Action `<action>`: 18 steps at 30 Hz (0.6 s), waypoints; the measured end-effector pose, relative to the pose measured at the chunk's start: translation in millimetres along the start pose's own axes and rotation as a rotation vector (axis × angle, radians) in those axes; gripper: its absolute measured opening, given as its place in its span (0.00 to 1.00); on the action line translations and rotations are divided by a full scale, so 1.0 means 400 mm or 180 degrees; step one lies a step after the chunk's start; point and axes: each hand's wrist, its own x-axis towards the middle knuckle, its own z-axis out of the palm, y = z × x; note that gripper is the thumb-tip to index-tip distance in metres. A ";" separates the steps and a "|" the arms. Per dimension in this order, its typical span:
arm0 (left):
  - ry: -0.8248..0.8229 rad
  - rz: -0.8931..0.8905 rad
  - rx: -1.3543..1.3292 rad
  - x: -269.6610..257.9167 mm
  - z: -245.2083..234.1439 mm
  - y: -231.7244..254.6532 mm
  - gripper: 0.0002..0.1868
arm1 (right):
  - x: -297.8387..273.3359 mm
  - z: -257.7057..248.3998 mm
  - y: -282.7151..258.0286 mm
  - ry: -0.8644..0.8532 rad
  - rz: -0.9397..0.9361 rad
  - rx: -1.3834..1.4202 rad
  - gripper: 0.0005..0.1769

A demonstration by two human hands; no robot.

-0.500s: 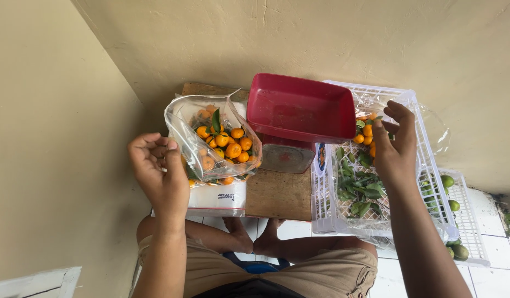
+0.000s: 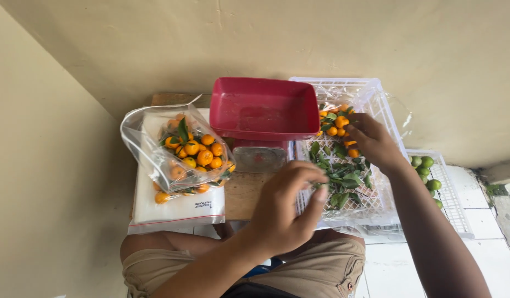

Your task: Bagging and weighing small orange fruits from a crate into plastic bags using a scale and a bowl.

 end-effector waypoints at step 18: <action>-0.2950 -0.1804 0.2275 0.055 0.370 -0.542 0.24 | 0.082 0.032 0.319 -0.0297 0.0694 -0.1941 0.52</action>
